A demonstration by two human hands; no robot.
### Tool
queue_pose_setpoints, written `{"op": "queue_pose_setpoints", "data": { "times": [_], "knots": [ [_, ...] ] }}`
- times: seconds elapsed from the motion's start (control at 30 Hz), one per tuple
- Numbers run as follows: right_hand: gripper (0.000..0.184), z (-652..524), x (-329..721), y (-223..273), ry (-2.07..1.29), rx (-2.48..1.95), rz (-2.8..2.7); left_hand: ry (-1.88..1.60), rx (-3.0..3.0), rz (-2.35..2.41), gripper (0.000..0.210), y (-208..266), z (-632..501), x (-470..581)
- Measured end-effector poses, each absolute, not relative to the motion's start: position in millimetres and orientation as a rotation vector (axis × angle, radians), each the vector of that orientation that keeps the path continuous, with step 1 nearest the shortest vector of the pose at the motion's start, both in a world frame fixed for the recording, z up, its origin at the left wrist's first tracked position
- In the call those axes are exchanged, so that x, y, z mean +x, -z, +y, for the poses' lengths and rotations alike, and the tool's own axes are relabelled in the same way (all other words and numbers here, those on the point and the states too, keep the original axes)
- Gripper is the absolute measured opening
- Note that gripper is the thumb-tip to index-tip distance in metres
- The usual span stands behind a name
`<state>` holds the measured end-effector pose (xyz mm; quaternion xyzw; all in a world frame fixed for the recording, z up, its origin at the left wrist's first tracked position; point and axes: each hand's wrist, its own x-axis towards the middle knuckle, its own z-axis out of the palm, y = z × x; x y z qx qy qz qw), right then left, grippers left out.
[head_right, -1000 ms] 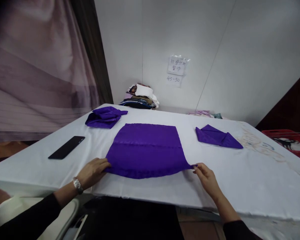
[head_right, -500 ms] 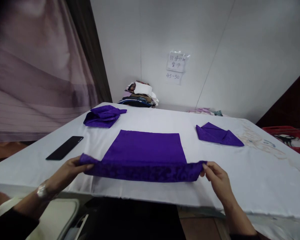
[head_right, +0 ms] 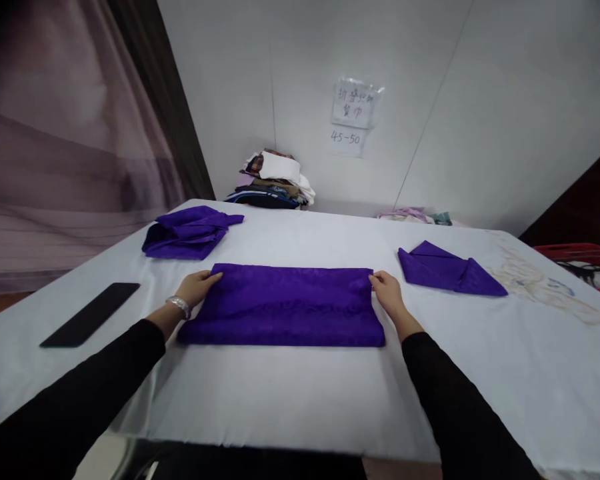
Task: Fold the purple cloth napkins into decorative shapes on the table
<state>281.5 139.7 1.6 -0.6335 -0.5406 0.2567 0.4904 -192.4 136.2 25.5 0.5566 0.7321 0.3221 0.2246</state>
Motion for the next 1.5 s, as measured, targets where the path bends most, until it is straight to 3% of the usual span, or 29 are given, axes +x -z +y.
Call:
{"op": "queue_pose_setpoints", "data": {
  "times": [0.47,0.87,1.13,1.37,1.5],
  "knots": [
    [0.027,163.1,288.1,22.8,-0.346,-1.910,-1.595,-0.273,1.829,2.312,0.033,-9.0,157.8,-191.3],
    [0.029,163.6,286.6,23.5,-0.262,-2.104,-1.708,-0.357,1.720,2.360,0.036,-5.9,157.6,-188.5],
    [0.032,166.3,284.7,21.0,-0.262,-2.235,-1.733,-0.419,1.650,2.389,0.027,-0.1,161.4,-190.5],
    [0.035,165.8,283.6,22.4,-0.252,-2.265,-1.714,-0.626,1.636,2.317,0.028,7.4,162.0,-196.1],
    [0.034,166.4,282.6,23.5,-0.215,-2.272,-1.713,-0.554,1.618,2.329,0.028,5.2,166.5,-195.5]
  ]
}}
